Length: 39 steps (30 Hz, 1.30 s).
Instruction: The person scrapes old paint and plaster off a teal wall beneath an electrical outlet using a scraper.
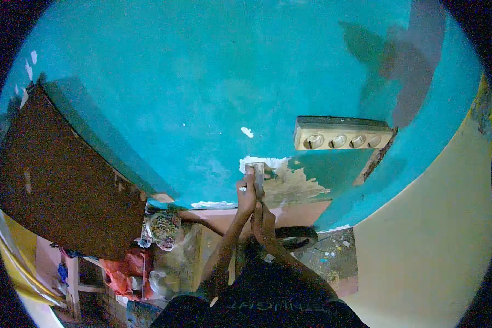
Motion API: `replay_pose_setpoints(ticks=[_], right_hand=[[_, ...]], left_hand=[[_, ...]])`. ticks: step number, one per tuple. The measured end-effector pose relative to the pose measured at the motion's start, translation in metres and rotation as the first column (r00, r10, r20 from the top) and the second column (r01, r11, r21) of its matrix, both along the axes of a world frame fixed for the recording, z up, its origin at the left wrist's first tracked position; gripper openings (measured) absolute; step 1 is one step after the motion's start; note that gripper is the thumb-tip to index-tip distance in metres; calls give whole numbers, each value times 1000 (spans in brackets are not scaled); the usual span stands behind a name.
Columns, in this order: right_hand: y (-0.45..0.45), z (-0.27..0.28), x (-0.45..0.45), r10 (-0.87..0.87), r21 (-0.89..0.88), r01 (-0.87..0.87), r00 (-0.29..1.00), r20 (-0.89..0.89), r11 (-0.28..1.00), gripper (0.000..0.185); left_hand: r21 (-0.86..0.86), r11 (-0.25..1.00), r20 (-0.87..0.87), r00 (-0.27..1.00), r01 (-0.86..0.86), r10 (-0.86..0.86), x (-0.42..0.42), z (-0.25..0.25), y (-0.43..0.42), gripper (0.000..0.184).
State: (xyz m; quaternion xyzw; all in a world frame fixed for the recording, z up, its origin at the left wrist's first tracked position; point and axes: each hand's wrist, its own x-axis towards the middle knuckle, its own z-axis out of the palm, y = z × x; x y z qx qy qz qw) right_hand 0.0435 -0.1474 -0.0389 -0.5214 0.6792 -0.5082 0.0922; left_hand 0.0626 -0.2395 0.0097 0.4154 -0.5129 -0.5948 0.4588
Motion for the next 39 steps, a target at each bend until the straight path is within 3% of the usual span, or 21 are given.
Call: replay_pose_setpoints(ticks=[1,2,3,4,5,10,14,21,23,27,29,30,32,33,34,35,39], right_hand=[[-3,12,1,-160,-241,111,967,-196,964,25],[-2,22,3,-349,-477,160,875,-337,864,32],[3,34,6,-343,-471,159,877,-336,868,32],[8,48,8,-157,-273,146,987,-19,951,39],[9,56,9,-19,-90,52,943,333,995,47],[17,42,5,-47,6,48,939,341,999,41],[16,69,5,0,-14,4,944,331,1000,39],[18,39,8,-43,10,42,941,336,999,35],[14,25,5,-76,-89,93,982,176,992,34],[11,27,6,-36,-140,58,987,157,988,32],[9,26,5,-11,-130,40,977,215,991,33],[14,32,6,-11,-132,40,977,215,990,33],[26,52,6,33,-20,-27,898,439,999,32],[21,48,5,32,-27,-22,899,437,999,32],[15,41,6,-15,-41,30,944,331,999,32],[13,32,9,-64,-56,79,973,222,995,31],[6,55,9,-34,-186,76,976,216,980,31]], left_hand=[[-2,1000,1,1000,-1,1,1,21,4,46],[-112,993,-42,998,34,-39,4,43,10,48],[-220,973,-78,994,63,-82,7,59,16,50],[-163,986,-81,996,-41,28,6,59,20,52],[-163,986,-81,996,-45,32,7,58,20,52],[-52,992,-86,989,118,-122,7,39,16,51],[-149,989,-114,993,20,-37,7,70,24,54],[-93,996,-105,994,8,-18,4,35,20,55],[-133,991,-137,990,-3,-16,1,32,14,55],[-96,995,-145,988,39,-53,8,40,7,52],[-136,988,-122,989,71,-88,7,31,4,54],[-39,998,-143,988,53,-58,4,25,9,57],[-61,997,-112,992,44,-50,6,31,18,58],[-80,996,-82,996,33,-39,4,35,19,58],[-53,998,-185,982,28,-38,2,35,15,59],[-50,998,-183,982,27,-36,2,35,11,59],[-106,992,-181,980,64,-83,9,75,15,54]])
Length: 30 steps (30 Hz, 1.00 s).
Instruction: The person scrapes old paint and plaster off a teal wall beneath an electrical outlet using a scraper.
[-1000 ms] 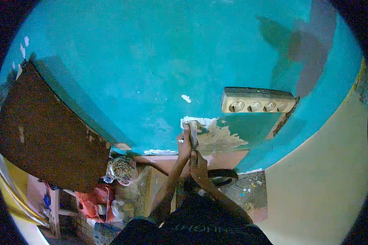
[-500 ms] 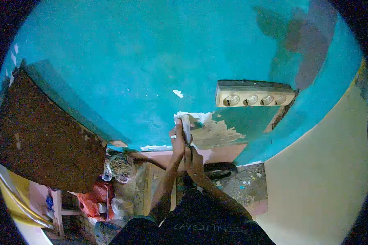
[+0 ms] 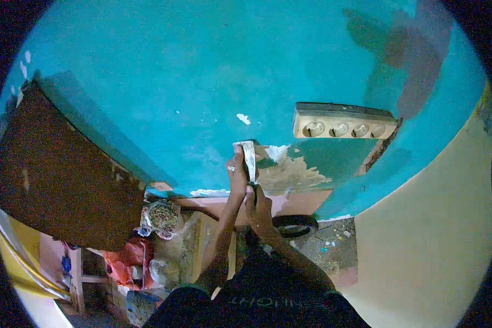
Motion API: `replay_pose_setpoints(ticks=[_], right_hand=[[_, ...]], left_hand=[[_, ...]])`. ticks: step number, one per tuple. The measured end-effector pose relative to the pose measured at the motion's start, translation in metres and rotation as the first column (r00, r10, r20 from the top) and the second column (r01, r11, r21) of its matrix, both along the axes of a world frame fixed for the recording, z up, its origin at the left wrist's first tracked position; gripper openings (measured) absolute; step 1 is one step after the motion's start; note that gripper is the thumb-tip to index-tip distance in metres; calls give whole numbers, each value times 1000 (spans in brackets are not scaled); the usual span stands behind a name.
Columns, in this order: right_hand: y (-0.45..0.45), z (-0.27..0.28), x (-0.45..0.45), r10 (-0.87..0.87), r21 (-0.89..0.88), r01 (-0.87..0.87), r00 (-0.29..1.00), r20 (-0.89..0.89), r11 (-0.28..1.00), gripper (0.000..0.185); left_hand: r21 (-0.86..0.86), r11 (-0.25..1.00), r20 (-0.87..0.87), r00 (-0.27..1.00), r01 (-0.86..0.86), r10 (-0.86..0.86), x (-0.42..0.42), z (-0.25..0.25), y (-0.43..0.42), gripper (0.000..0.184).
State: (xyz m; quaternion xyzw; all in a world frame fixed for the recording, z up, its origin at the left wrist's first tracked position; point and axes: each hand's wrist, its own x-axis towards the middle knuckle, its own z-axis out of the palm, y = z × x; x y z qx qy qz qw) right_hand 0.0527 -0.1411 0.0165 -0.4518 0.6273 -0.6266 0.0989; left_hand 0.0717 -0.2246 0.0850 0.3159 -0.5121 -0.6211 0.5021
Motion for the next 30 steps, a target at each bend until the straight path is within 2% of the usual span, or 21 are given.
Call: replay_pose_setpoints(ticks=[2,4,5,6,7,8,10,12,14,15,17,19,24,26,28,30], right_hand=[[3,4,-2,51,141,-62,995,82,988,31],[8,-11,4,30,184,-44,996,79,982,31],[8,-20,5,7,234,-26,997,81,972,31],[7,-16,4,5,230,-24,997,80,973,31],[8,-13,4,19,158,-29,998,62,987,30],[11,-10,5,32,90,-36,999,44,995,29],[15,-6,5,41,98,-46,998,49,994,28],[17,-8,5,48,105,-53,997,52,993,27],[16,-14,7,-52,51,58,993,-110,997,26],[17,-8,7,-55,50,61,992,-112,997,26],[16,6,6,26,84,-31,998,65,996,26],[15,18,6,32,109,-40,997,73,993,26],[14,-2,7,41,116,-54,993,115,992,26],[12,-28,7,60,192,-101,976,208,976,27],[13,1,6,70,148,-98,980,184,984,27],[15,10,9,88,123,-109,982,168,986,27]], left_hand=[[7,1000,30,999,14,-14,0,-14,-4,53],[-16,999,54,998,45,-44,1,-34,-5,53],[34,999,33,999,10,-11,0,-41,-5,53],[87,996,16,1000,-24,22,-2,-39,-4,54],[75,995,8,998,63,-64,1,-37,-4,54],[81,995,11,998,63,-64,3,-36,-3,54],[118,986,-41,993,117,-113,3,-35,-2,54],[115,988,-41,995,100,-96,1,-37,-3,53],[105,991,-43,996,85,-81,0,-37,-1,52],[116,992,-31,998,51,-47,-1,-29,5,54],[117,993,-20,1000,23,-21,-4,-26,0,56],[130,982,-92,988,134,-123,1,-35,-10,52],[73,984,-100,982,165,-158,2,-44,-7,51],[128,992,-16,1000,4,-2,-2,-43,-2,52],[83,996,-36,999,37,-34,0,-42,-9,52],[130,985,-14,994,111,-110,4,-32,-7,52]])
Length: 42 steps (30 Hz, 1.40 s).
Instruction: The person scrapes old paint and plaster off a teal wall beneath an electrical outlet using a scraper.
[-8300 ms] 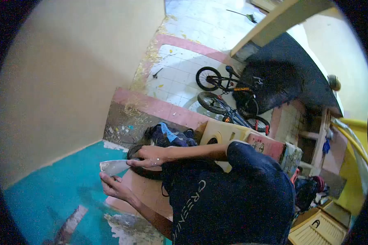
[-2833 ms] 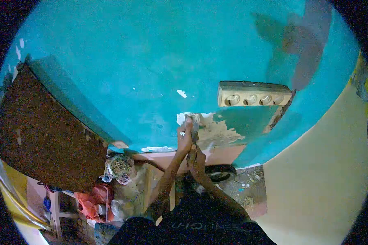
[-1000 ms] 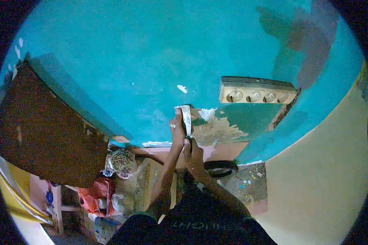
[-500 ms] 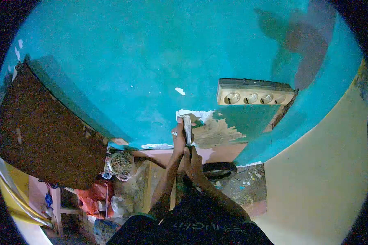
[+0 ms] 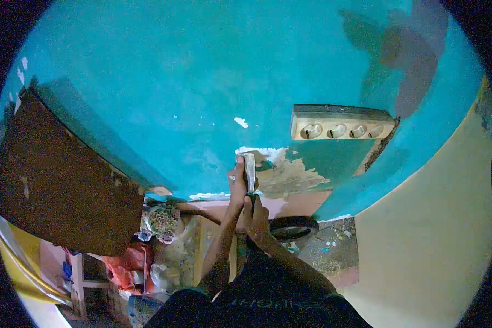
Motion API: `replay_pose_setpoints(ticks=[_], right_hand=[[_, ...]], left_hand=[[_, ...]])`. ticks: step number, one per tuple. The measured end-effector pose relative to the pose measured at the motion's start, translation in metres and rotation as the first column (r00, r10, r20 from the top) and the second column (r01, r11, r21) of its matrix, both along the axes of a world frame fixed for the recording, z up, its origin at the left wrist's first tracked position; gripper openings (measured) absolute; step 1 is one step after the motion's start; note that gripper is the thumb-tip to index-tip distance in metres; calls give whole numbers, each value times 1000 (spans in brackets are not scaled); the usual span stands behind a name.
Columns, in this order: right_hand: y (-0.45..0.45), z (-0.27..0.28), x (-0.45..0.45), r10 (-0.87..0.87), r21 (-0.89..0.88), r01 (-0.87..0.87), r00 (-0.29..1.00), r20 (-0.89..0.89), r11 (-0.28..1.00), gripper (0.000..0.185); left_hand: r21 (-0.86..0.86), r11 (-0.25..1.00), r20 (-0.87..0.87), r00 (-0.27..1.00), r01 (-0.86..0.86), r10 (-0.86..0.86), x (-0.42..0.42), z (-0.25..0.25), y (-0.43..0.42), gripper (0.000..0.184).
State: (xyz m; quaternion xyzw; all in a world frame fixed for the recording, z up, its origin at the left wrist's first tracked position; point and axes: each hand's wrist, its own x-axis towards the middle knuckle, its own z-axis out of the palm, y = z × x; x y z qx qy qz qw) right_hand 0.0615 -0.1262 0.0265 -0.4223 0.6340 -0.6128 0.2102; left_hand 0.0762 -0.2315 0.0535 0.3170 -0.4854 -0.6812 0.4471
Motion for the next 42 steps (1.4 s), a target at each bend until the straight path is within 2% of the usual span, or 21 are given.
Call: replay_pose_setpoints(ticks=[3,5,6,8,9,12,14,18,20,21,22,24,26,27,30,32,35,38,40,41,42], right_hand=[[-4,-15,2,-11,12,11,1000,17,1000,27],[-10,-50,3,-109,-23,107,974,-199,994,27],[-9,-43,2,-112,-28,109,973,-203,994,27],[-7,-18,-1,5,61,-6,1000,29,998,28],[-7,-15,0,3,65,-5,999,33,998,28],[-6,-19,1,-6,87,5,1000,5,996,29],[-11,-35,3,-178,-101,161,965,-191,982,29],[-18,-36,1,-116,38,119,991,-67,992,29],[-19,-20,1,-93,25,98,982,-165,995,30],[-22,-12,2,-125,-75,110,963,-237,991,30],[-21,-13,3,-118,-72,104,965,-235,992,30],[-23,-11,0,-17,40,18,999,-42,999,30],[-16,-15,0,-19,23,20,1000,-25,1000,30],[-11,-19,2,-26,14,26,1000,-1,1000,30],[-9,-10,4,-31,-54,30,999,-8,998,29],[-7,-9,5,-27,-109,22,999,-44,994,29],[-13,-29,5,-65,-34,63,997,-49,997,29],[-14,-41,-1,-77,-53,69,983,-168,996,31],[-14,-2,-1,-38,-48,38,999,-1,998,32],[-19,-2,1,-35,-37,36,999,4,999,32],[-26,-3,2,-103,-98,92,988,-118,991,31]], left_hand=[[-33,999,0,999,-37,37,-2,-14,-1,54],[-67,997,22,999,-46,48,-1,-16,1,55],[-71,996,17,999,-45,46,0,-18,-1,55],[-68,997,-64,997,-39,35,-1,-24,-8,50],[-68,996,-66,997,-54,49,-2,-18,-7,51],[3,1000,-64,998,-10,10,-1,-5,-1,52],[-16,999,-13,999,-40,40,-2,-10,2,54],[-79,993,13,996,-86,88,-5,-15,-9,58],[-26,997,60,996,-71,72,-1,15,-4,59],[-35,997,32,997,-67,68,-1,24,-7,60],[-47,997,2,998,-62,63,1,28,-9,61],[-20,1000,-16,1000,-3,2,3,22,-9,61],[-122,991,96,993,-55,67,1,3,-2,57],[-83,993,22,996,-87,89,-3,-22,-9,54],[-70,990,32,992,-123,125,-1,-36,-18,51],[-12,996,24,996,-88,88,0,-5,-2,50],[-37,998,149,987,-55,60,3,-1,-1,50],[-121,991,99,992,-60,72,-5,-6,-5,53],[-87,959,-41,963,-268,266,-11,14,-6,56],[-52,982,22,983,-183,185,-4,29,-2,56],[-43,981,27,982,-188,189,-1,33,0,56]])
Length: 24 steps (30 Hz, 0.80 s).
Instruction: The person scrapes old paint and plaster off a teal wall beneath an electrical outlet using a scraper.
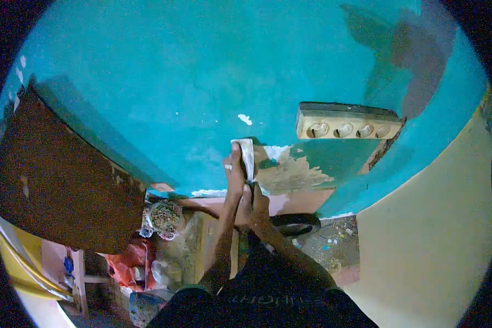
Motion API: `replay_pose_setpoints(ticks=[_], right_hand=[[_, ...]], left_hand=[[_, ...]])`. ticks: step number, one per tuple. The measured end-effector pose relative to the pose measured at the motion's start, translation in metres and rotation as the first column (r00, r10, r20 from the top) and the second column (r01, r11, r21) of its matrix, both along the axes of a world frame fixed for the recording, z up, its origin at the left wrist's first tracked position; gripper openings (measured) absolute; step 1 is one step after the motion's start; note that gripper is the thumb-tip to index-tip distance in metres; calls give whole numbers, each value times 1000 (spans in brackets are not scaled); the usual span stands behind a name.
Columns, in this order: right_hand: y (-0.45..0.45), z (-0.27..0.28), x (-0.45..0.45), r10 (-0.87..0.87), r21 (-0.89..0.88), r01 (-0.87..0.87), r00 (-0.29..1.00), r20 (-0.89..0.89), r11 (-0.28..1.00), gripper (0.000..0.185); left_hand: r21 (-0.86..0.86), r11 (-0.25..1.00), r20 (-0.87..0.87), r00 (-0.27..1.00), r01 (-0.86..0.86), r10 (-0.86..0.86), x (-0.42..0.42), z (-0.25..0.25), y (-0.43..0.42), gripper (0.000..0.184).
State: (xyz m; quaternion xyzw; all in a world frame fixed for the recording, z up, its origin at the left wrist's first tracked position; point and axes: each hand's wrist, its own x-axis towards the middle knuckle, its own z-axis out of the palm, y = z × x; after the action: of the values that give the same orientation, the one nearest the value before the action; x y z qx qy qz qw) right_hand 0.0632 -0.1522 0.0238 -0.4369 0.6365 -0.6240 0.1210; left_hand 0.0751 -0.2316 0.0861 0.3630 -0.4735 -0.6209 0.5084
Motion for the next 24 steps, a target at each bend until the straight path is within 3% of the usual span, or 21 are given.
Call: replay_pose_setpoints(ticks=[1,2,4,8,10,11,12,14,16,20,22,23,24], right_hand=[[-4,-1,0,-69,-64,61,990,-125,996,31],[-3,-3,0,-70,-71,61,990,-125,996,31],[10,-14,-4,66,129,-77,994,86,989,30],[31,-55,-19,59,142,-80,988,140,987,30],[33,-44,-29,-29,-129,32,999,30,991,31],[34,-44,-36,-40,-118,44,999,33,992,31],[36,-45,-43,4,-47,2,991,133,999,32],[43,-51,-52,33,22,-39,971,235,999,33],[50,-60,-60,67,91,-139,832,551,986,36],[56,-124,-82,24,164,-144,818,575,976,38],[49,-144,-95,-124,268,28,928,351,963,40],[40,-159,-85,-449,183,449,893,-45,875,40],[44,-148,-89,-451,195,450,891,-43,871,40]], left_hand=[[-22,999,17,999,33,-33,1,3,0,56],[-54,996,34,997,71,-69,1,7,-2,55],[-28,1000,35,999,9,-8,-3,-26,-3,55],[-40,999,220,975,36,-27,-12,-74,9,50],[90,989,67,990,116,-122,-24,-66,22,47],[93,986,58,988,136,-141,-31,-62,27,46],[104,984,60,987,143,-150,-38,-66,27,46],[-76,974,122,972,212,-202,-52,-84,23,44],[-152,959,225,953,239,-202,-65,-121,13,41],[-92,960,192,951,265,-245,-79,-168,26,42],[-175,970,189,972,171,-137,-88,-164,27,44],[-167,970,195,970,177,-144,-93,-158,28,44],[-212,965,156,980,153,-121,-98,-143,30,43]])
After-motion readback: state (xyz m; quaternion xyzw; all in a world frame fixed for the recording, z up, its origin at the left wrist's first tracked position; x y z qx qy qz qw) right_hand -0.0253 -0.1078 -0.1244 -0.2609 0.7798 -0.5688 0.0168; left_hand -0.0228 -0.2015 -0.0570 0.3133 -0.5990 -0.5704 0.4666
